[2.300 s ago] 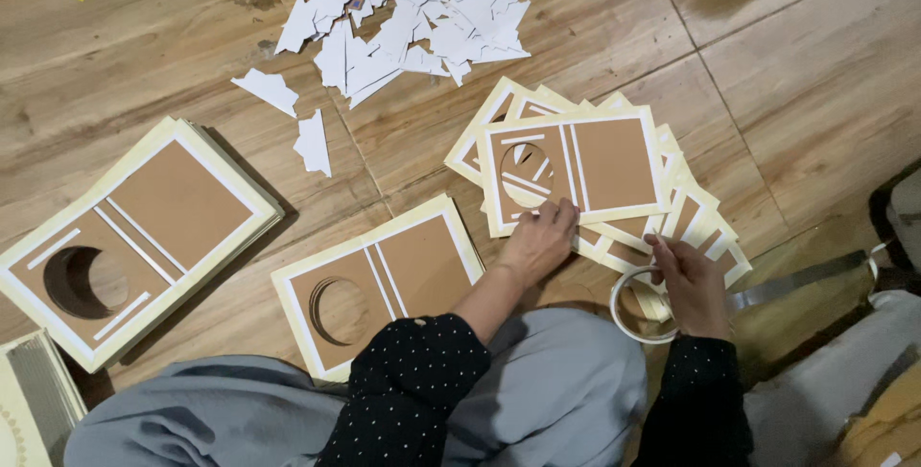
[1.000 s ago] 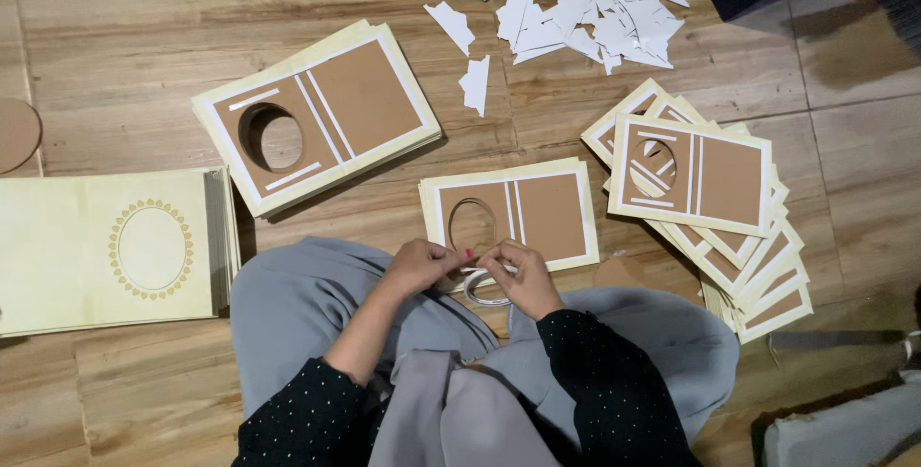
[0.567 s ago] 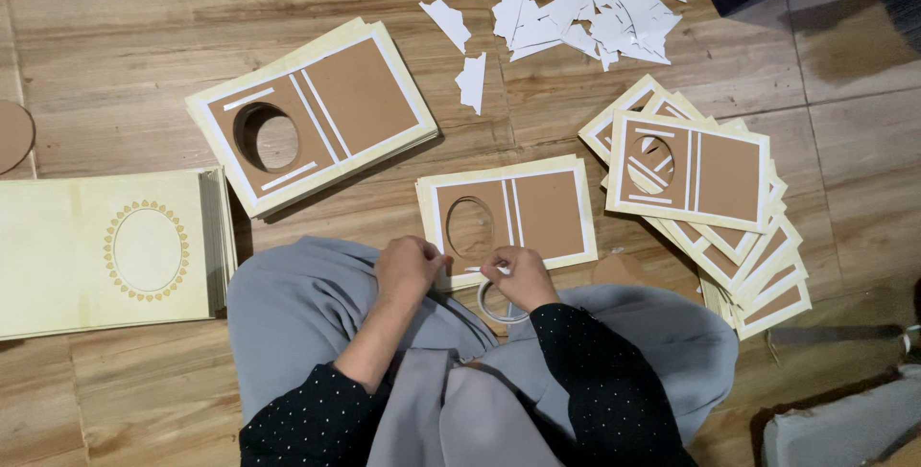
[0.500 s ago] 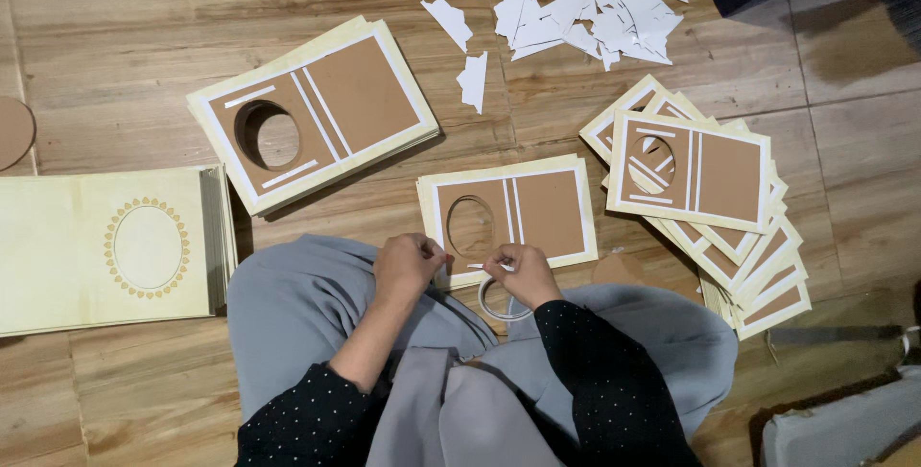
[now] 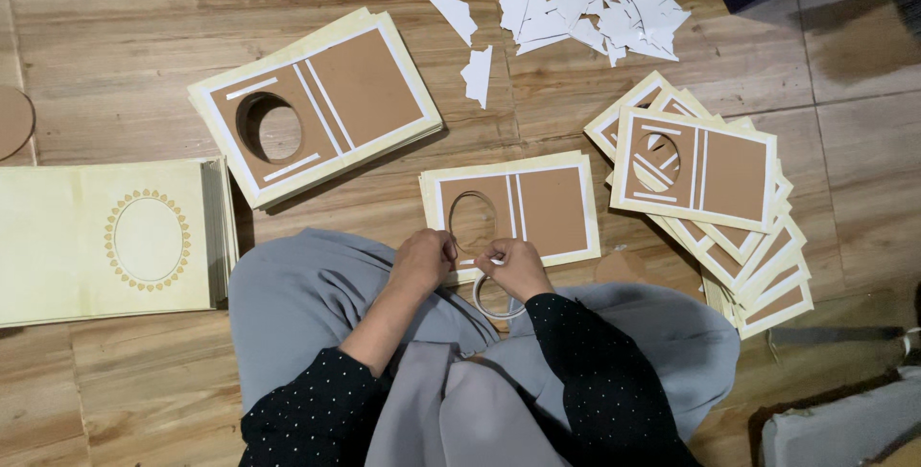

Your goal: The person sits on the floor and assembles paper crafts by applying adhesive tape to the edges of rectangular cardboard pieces. They handle stacks of pre-cut cardboard and a roll of tape, securing the pieces together.

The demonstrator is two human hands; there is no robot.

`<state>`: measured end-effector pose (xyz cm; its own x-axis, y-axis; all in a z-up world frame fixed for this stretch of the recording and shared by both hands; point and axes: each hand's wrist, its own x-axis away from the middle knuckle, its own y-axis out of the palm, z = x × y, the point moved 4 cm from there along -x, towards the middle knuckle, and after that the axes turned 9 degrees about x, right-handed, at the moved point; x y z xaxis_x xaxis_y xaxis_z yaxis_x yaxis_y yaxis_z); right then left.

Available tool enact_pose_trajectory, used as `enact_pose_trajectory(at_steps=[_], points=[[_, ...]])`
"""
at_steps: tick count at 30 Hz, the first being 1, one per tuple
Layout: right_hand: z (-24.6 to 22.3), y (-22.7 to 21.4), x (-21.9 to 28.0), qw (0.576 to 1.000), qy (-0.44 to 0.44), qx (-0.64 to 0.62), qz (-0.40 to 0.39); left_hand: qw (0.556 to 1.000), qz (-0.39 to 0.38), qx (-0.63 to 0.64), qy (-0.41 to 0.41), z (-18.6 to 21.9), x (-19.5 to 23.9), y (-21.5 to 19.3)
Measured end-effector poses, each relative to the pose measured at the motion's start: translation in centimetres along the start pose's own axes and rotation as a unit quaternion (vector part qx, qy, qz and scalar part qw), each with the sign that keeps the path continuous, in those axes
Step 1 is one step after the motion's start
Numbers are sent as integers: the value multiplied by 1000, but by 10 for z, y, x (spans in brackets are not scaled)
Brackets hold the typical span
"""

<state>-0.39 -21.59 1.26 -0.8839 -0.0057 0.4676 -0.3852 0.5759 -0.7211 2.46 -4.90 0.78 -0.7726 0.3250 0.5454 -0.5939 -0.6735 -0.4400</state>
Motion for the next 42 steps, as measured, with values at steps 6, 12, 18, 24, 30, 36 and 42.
enact_pose_trajectory(at_steps=[6,12,18,24,30,36,42], points=[[4,5,-2,1000,12,5,-4,1000,1,25,5,12,6,-8],[3,5,-6,998,26,47,-14,999,30,3,-22,20,9,-11],[-51,-41,18,977,83,197,-12,996,20,-67,-64,11,-13,8],[5,-45,4,997,67,-11,-33,993,18,-53,-101,-12,-37,27],[0,-51,1,996,68,27,-52,996,10,-18,-88,9,-17,6],[12,-40,-5,987,128,69,-65,995,11,-22,-95,12,-13,3],[25,-31,-9,983,154,79,-67,995,9,-32,-89,3,-20,9]])
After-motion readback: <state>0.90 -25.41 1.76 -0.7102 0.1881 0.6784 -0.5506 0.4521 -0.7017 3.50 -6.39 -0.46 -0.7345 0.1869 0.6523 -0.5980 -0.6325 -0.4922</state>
